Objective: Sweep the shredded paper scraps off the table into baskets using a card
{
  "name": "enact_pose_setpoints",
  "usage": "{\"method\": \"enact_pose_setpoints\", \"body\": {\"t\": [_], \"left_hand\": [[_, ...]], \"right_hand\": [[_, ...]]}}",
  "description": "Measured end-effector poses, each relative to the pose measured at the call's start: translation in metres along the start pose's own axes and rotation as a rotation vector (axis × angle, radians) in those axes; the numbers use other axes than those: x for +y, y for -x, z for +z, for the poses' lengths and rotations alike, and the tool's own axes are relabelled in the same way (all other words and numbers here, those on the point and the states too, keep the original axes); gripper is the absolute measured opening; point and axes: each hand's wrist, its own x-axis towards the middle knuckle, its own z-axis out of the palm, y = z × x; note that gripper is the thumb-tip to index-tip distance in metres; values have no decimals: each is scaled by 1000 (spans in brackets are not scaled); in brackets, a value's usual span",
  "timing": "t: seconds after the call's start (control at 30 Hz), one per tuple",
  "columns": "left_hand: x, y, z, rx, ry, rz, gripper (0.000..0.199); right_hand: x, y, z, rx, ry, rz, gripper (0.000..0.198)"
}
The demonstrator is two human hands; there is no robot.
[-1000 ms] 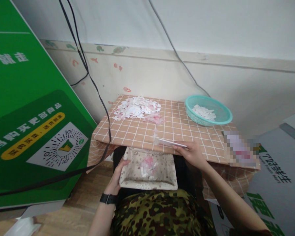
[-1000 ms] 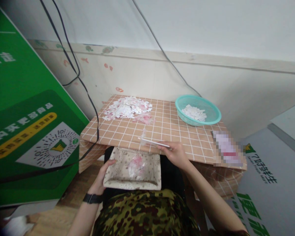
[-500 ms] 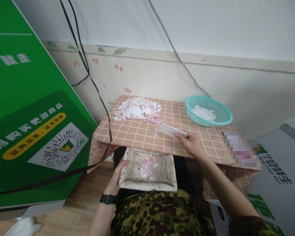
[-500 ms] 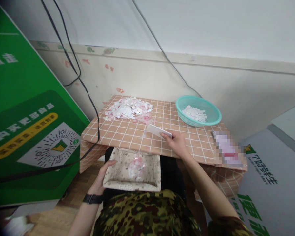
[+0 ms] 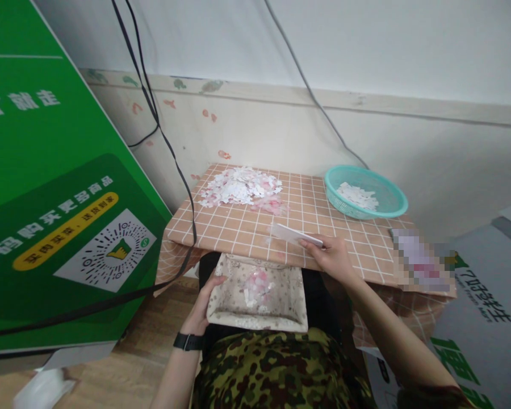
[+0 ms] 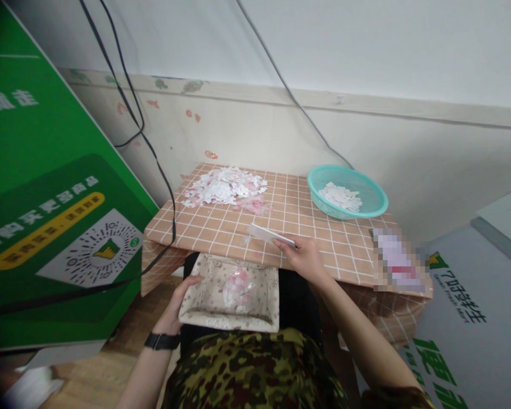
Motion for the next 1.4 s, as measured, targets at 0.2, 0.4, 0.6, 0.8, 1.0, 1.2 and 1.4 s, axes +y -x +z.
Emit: {"method": "enact_pose_setpoints", "body": {"t": [0.2,0.4,0.6,0.8,1.0,1.2,1.4], "left_hand": [[3,2,3,10,5,-1,43],[4,4,5,9,27,-11,44],[3,4,2,29,19,-3,46],[4,3,-3,46,-27,24,43],[3,1,-5,19,-6,5,44],[1,1,-4,38,-10,0,39],[-2,1,-4,8,27,-47,39]], "right_hand": [[-16,16,-6,-188,-143,-57,20],[-7,24,-6,-124,-158,-3,21],[20,-8,-2,133,23,95,34],[23,-40,12,19,36,-4,30],[6,-28,11,-141,-82,-99,24],[-11,20,5,-195,-160,-144,20],[-10,25,-6,-105,-144,-83,19]]}}
